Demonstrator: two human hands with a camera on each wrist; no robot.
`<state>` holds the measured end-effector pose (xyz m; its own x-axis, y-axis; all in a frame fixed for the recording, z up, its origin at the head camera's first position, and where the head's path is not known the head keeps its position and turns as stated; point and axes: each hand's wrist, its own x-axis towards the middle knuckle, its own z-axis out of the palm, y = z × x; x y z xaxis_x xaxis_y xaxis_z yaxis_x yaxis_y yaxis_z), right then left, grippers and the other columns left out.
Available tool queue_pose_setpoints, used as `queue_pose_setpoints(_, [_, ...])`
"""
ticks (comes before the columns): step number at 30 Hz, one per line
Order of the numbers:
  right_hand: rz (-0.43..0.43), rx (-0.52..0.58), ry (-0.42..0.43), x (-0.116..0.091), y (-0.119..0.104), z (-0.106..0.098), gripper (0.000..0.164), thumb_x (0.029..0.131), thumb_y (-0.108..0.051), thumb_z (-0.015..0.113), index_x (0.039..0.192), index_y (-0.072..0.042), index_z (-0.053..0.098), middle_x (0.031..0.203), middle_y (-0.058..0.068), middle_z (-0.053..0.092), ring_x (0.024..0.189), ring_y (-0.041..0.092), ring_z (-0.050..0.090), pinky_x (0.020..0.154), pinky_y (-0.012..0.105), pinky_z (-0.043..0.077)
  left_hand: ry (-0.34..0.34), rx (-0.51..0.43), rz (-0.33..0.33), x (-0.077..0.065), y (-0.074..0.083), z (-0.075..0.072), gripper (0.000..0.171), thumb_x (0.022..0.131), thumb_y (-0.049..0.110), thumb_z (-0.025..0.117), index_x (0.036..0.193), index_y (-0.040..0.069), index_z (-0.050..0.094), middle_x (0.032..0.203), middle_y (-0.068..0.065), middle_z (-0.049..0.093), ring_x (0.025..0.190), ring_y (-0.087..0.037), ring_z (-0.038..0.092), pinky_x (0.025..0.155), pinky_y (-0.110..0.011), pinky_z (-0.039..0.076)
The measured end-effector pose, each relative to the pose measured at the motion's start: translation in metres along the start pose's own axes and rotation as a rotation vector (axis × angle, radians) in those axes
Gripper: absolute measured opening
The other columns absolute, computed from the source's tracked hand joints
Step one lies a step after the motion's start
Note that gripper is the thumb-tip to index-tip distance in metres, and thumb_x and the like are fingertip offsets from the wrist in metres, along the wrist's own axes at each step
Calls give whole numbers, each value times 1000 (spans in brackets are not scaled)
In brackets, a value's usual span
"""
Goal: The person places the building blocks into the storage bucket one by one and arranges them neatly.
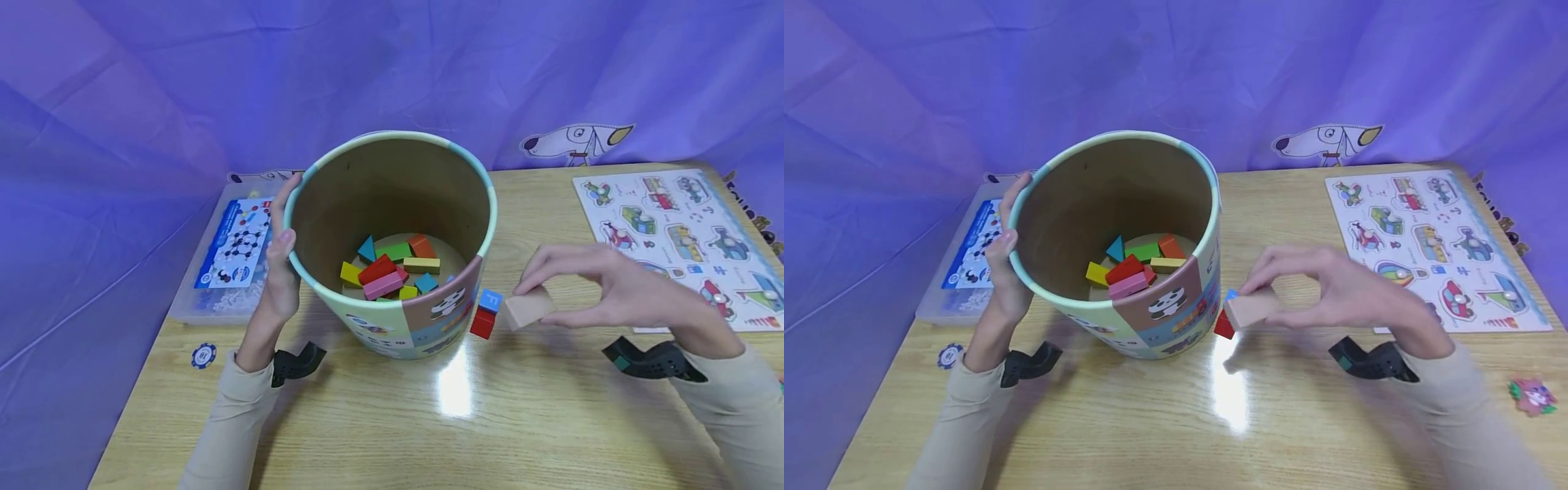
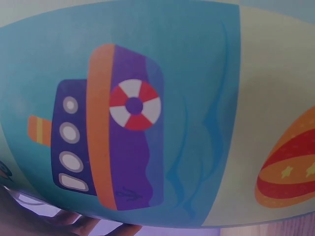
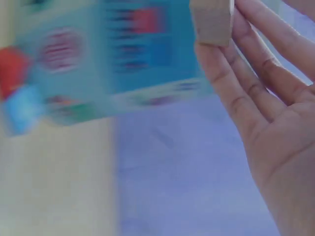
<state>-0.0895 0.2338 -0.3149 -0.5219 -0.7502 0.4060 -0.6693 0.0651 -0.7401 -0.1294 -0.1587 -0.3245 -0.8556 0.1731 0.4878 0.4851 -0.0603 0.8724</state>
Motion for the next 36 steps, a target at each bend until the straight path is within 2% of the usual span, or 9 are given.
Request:
queue_pose_setpoints(4, [-183,127,85,27,-20,-31,40,69,17,76,107,14,65,108,18,65,101,22,58,89,21,49,-2,-6,-15,1,-2,1,76,90,55,39,153,15,22,154,-7,27,138,-29,30,111,-55,28])
queue_pose_setpoints(7, [-249,166,146,51,-31,-45,37,69,18,75,103,23,61,106,25,64,100,27,57,89,24,50,-5,-5,-13,3,-3,1,77,90,56,40,153,15,22,154,-7,28,137,-29,30,111,-54,29])
queue_pose_setpoints(9, [-226,153,191,68,-37,-49,38,68,21,74,104,24,61,104,26,64,98,28,57,90,26,50,-11,-13,-8,3,-3,1,77,90,56,40,153,15,21,153,-8,28,137,-31,31,111,-53,30])
queue_pose_setpoints(12, [-146,71,247,91,-40,-48,40,67,22,73,106,18,65,104,23,64,95,26,58,93,28,50,-12,-16,0,3,-2,0,77,91,56,39,153,14,21,152,-9,29,136,-33,31,110,-50,32])
queue_pose_setpoints(17, [-67,-12,272,117,-34,-41,43,69,22,73,109,9,69,106,18,65,92,24,57,89,26,51,-3,-6,9,0,2,-2,75,92,54,37,153,13,22,153,-8,28,137,-31,31,110,-48,31])
queue_pose_setpoints(22, [-62,-46,282,130,-26,-37,42,70,19,74,109,7,69,105,11,66,93,23,57,90,27,51,-7,-6,6,-1,2,-1,74,92,53,36,153,13,21,154,-7,27,138,-30,30,111,-49,30])
queue_pose_setpoints(25, [-65,-67,285,132,-22,-37,40,71,19,74,109,7,69,106,9,67,97,23,59,95,27,50,-14,-16,4,-1,0,-1,74,92,53,37,153,14,21,154,-7,27,138,-31,30,111,-51,30])
queue_pose_setpoints(32, [-72,-36,273,133,-19,-37,39,72,20,71,108,5,70,105,14,66,97,26,61,98,30,50,-22,-13,7,-1,1,0,75,92,52,37,154,14,20,155,-7,26,138,-30,30,112,-52,29])
queue_pose_setpoints(36, [-69,-22,286,128,-25,-40,39,72,21,71,109,8,68,107,16,65,101,28,62,98,31,50,-18,-7,6,-1,1,-1,76,92,54,38,154,14,20,155,-7,26,138,-30,30,111,-51,30])
